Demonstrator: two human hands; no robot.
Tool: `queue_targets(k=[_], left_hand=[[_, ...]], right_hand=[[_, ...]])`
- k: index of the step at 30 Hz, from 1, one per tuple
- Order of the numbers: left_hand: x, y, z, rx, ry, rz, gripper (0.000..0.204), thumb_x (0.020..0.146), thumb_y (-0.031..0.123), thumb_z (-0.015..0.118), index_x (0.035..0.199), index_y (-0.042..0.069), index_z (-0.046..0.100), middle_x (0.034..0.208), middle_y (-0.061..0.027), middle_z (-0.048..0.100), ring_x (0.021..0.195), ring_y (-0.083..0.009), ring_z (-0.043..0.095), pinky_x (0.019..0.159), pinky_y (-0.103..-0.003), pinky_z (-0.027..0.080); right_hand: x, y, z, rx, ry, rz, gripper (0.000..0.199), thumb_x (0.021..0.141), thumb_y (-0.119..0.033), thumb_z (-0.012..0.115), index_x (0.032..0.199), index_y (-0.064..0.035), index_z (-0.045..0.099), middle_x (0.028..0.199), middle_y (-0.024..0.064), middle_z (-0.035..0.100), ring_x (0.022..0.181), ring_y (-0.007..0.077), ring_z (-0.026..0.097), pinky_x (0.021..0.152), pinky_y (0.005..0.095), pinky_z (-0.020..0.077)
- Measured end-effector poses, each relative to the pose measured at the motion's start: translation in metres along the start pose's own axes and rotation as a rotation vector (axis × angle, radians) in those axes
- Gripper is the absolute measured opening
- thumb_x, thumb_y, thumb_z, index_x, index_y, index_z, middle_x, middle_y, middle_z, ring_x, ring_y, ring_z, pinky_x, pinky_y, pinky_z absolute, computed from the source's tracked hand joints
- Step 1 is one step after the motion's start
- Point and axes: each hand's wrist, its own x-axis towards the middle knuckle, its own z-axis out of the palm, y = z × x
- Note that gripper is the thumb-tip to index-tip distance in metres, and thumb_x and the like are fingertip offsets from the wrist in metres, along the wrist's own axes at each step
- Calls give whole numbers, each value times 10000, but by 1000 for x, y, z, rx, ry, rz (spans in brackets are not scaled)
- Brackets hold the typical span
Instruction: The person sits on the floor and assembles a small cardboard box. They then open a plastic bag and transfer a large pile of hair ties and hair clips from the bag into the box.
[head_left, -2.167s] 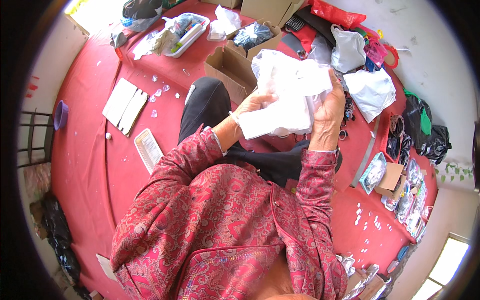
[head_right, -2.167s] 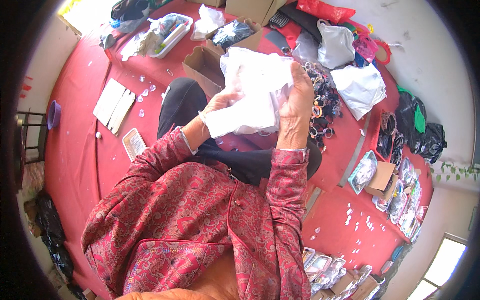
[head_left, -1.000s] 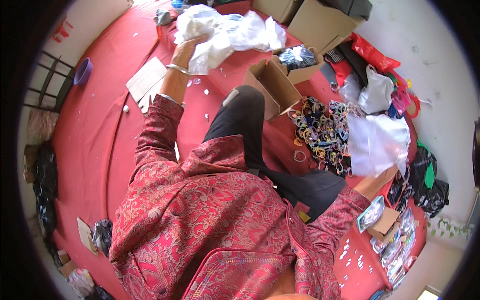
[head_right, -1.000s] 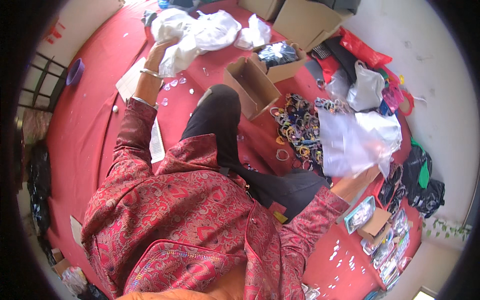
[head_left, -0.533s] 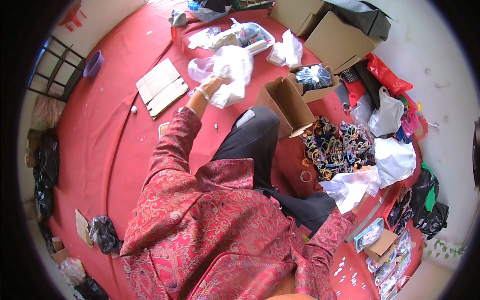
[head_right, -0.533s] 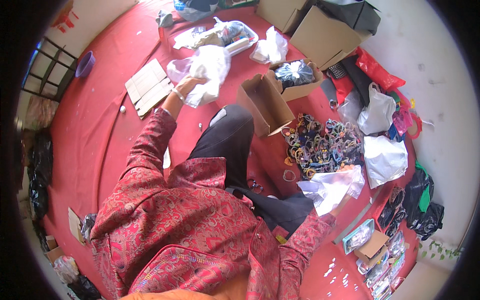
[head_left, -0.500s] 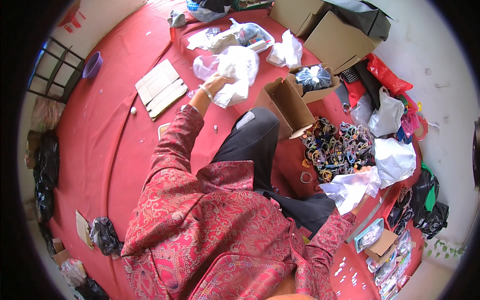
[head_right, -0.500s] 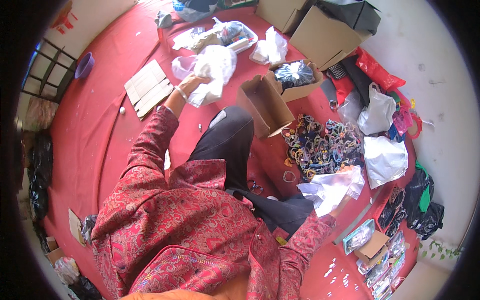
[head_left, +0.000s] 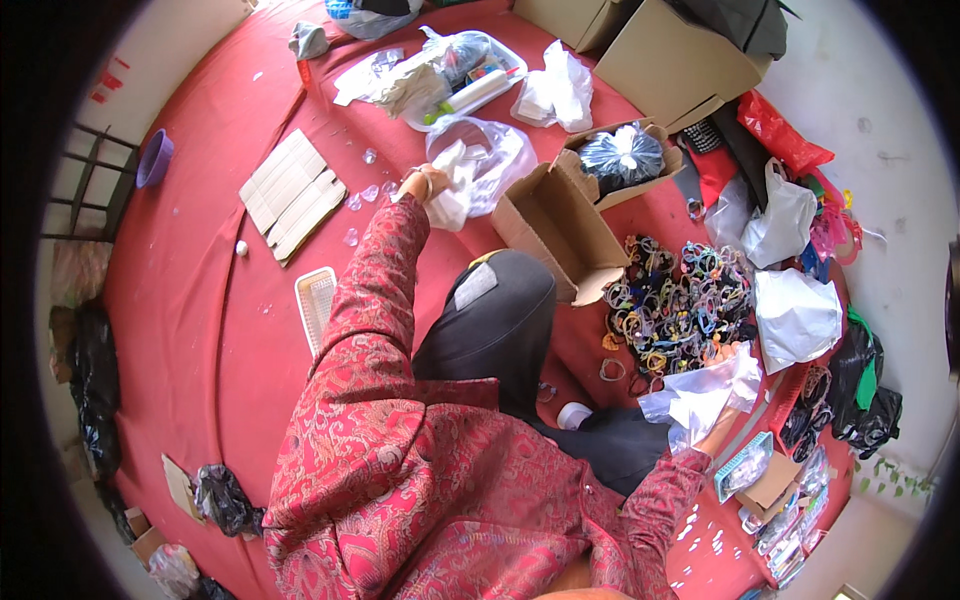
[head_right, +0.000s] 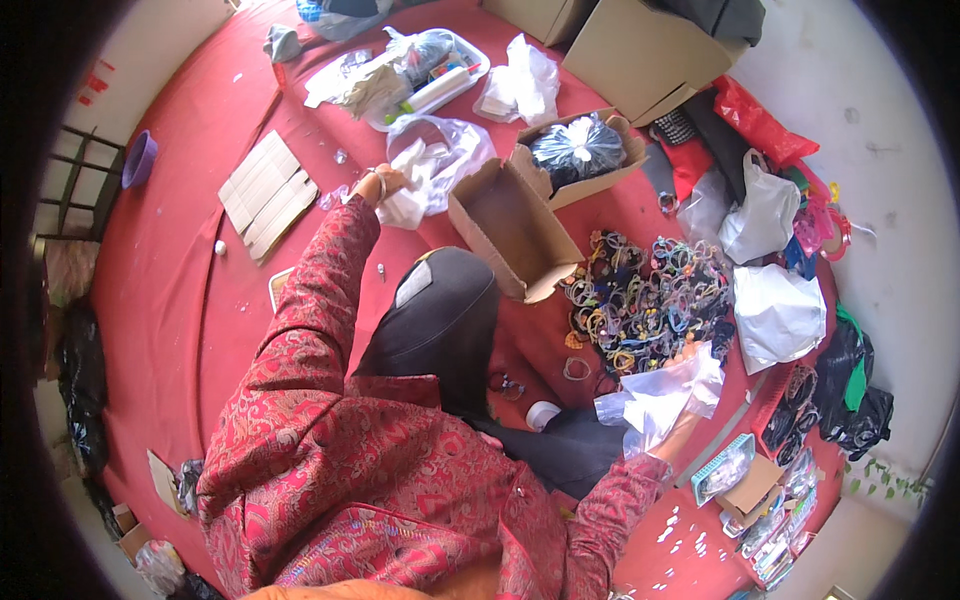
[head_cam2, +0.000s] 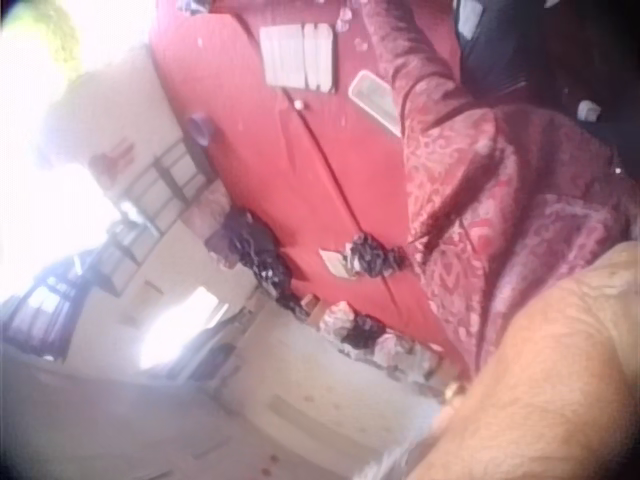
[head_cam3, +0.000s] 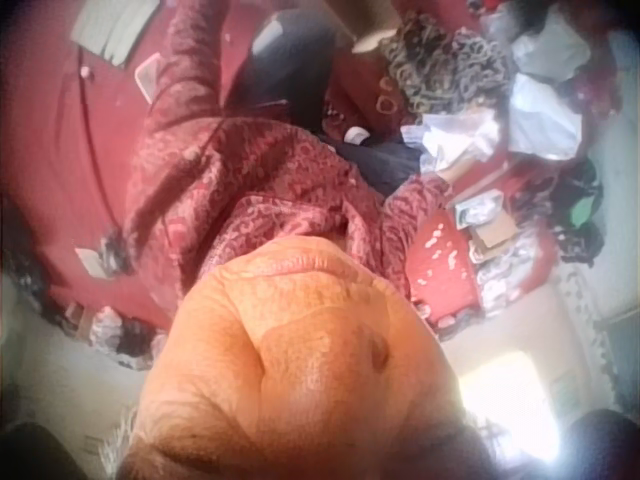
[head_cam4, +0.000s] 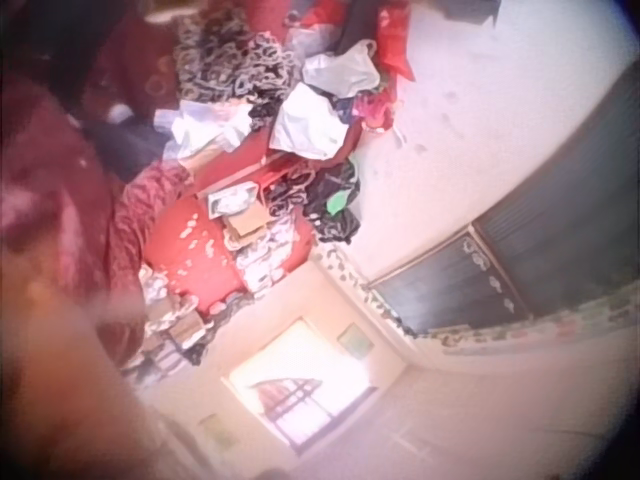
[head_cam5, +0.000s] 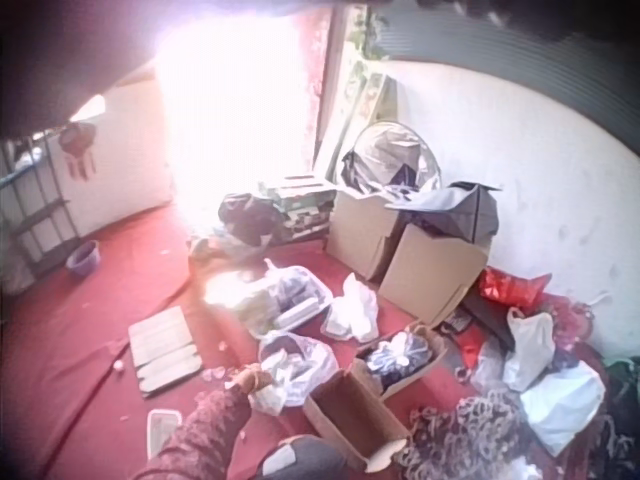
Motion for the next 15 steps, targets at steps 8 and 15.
queue_targets(k=[8,15], left_hand=[[11,30,-58,-623,360,-610,403,719,182,621,1108,97,558,1075,-141,599,987,-284,589,759,-386,507],[35,35,0,-658,571,-707,610,730,318,622,1154,-45,377,1147,-253,482,1036,-349,532,856,-431,451]], right_hand=[[-13,-20,12,-111,75,21,182,834,-71,498,991,15,531,862,120,601,625,164,602,533,272,513],[-12,-30,25,-116,54,25,206,823,-100,516,997,9,534,889,131,601,648,172,603,559,281,516]])
